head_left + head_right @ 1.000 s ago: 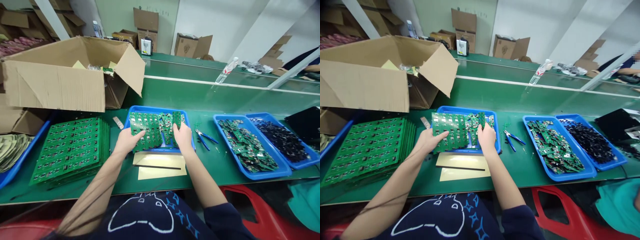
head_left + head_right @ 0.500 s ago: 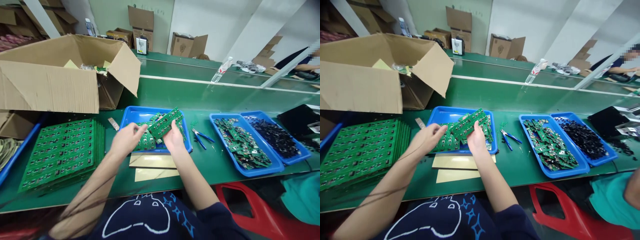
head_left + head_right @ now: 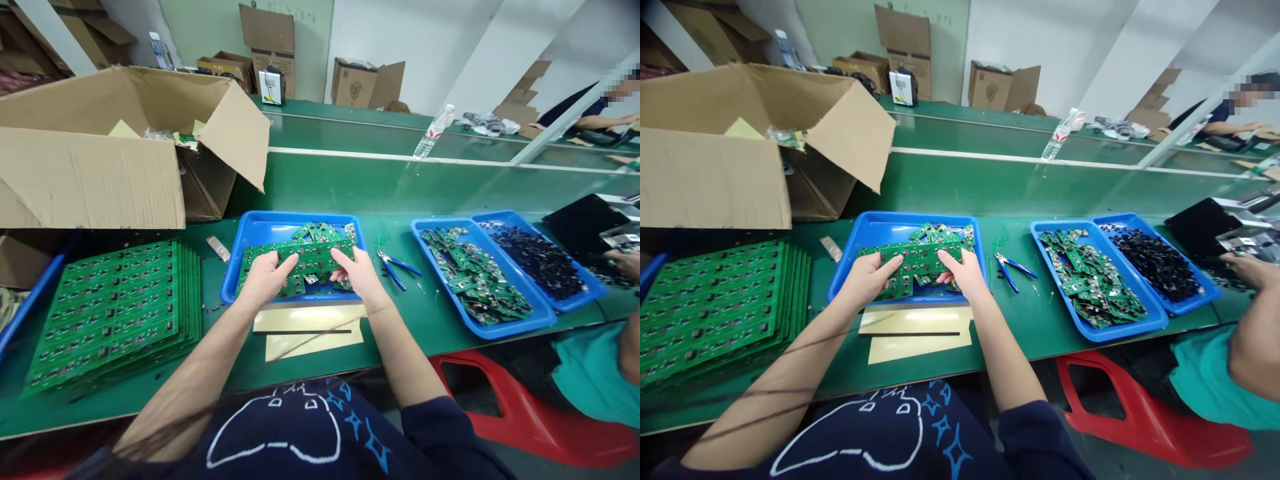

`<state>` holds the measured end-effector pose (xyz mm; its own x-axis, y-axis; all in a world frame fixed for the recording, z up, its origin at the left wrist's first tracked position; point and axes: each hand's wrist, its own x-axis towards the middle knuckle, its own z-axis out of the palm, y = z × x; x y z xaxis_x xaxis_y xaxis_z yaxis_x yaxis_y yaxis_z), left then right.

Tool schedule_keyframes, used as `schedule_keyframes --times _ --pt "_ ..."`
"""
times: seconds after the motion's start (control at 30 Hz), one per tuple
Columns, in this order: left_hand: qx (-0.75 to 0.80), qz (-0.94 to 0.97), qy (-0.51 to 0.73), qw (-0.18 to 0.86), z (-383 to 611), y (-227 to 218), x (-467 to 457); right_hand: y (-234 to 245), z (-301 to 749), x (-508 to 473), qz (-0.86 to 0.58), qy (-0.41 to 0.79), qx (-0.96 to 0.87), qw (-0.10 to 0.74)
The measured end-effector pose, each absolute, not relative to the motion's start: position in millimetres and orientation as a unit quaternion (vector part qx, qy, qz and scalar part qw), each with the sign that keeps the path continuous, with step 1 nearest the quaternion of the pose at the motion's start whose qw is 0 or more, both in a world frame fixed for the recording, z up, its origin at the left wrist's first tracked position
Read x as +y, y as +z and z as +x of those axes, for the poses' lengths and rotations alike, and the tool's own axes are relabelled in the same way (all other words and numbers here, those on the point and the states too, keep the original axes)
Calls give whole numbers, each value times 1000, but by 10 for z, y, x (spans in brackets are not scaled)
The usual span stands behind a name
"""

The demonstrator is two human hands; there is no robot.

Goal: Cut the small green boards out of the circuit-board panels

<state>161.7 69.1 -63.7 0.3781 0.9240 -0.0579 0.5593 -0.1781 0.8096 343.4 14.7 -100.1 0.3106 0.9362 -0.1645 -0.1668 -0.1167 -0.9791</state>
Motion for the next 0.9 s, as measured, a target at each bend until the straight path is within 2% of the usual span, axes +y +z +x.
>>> schedule_keyframes --times 0.1,0.2,0.37,0.43,0.5,0.57,0.63,0.73,0.9 --pt "546 764 206 275 1727 -723 662 -1049 3367 147 -618 418 -369 554" --pt "554 779 182 232 1767 -793 674 -1141 3343 146 -645 380 -392 534" --pt "543 809 55 217 1651 -696 806 -1162 3543 129 -619 435 -368 540" --pt "581 798 20 158 1637 -591 824 -1092 3622 115 -607 462 -401 507" --pt "592 797 40 108 1682 -496 806 -995 3653 103 -592 489 -443 462" --pt "518 842 73 133 1776 -450 772 -901 3633 100 -574 516 -470 429" --pt "415 881 92 210 1888 -473 748 -836 3581 105 -558 534 -465 433" --pt "365 869 148 298 2028 -599 750 -830 3489 119 -565 521 -404 497" --pt "372 802 209 418 2145 -771 729 -975 3411 143 -534 466 -355 609"
